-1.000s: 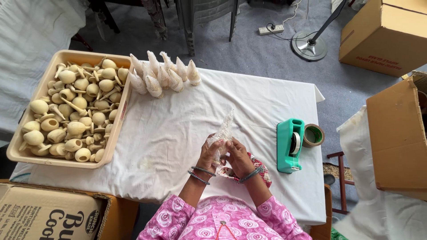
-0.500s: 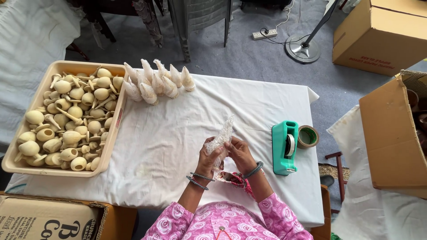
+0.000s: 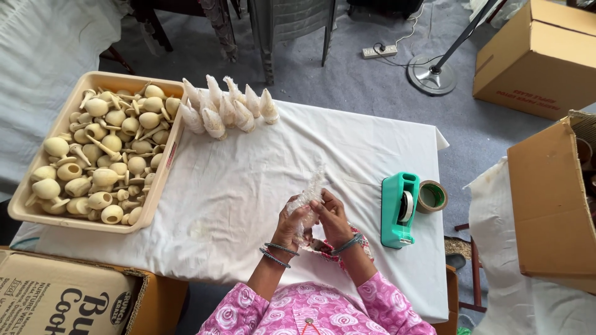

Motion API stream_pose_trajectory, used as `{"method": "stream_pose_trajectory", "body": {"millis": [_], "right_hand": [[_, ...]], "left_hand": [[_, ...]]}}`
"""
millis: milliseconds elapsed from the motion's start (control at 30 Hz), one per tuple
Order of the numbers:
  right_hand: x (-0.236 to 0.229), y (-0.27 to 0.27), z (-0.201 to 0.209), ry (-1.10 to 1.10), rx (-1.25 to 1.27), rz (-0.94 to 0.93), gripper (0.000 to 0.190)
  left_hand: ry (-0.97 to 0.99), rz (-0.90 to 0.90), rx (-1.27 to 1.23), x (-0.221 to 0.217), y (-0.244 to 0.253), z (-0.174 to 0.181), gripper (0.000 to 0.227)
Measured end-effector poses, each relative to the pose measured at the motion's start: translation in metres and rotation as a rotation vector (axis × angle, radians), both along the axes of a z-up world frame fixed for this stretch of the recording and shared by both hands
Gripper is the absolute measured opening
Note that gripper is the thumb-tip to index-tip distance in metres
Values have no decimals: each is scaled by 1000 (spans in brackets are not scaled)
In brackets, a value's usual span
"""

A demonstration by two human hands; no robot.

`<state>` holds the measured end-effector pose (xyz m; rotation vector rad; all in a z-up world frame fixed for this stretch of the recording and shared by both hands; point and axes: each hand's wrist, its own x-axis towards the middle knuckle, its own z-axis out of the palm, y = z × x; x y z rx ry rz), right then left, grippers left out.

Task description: The person wraps small ceramic objects individually in bubble wrap. They pick up each ceramic piece, place it on a sheet of bubble wrap, fold the wrap around it, and secure it with tape from a dispenser. The wrapped items are then placed in a row on the table.

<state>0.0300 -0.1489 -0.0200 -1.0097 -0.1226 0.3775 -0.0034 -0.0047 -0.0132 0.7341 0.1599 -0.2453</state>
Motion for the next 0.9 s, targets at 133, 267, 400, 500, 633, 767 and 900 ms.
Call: {"method": "stream_pose_trajectory", "body": {"millis": [133, 267, 400, 500, 633, 767, 900], "right_hand": [[3, 13, -18, 54, -142, -43, 47], [-10, -4, -10, 47, -243, -130, 61], [-33, -74, -47, 49, -418, -391, 50], [-60, -136, -59, 79, -516, -610, 27], [-82, -172, -51, 98, -635, -807, 20], [-69, -117, -23, -3, -661, -674, 19], [-45, -43, 15, 21, -595, -521, 21]], "left_hand": [[77, 19, -55, 10, 8, -3, 58], [46, -36, -75, 25, 15, -3, 55], [-1, -75, -42, 35, 22, -3, 52], [3, -66, -3, 38, 24, -13, 55], [32, -53, 55, 36, 12, -23, 58], [32, -69, 163, 30, -6, -21, 58], [17, -95, 168, 24, -18, -19, 60]]}}
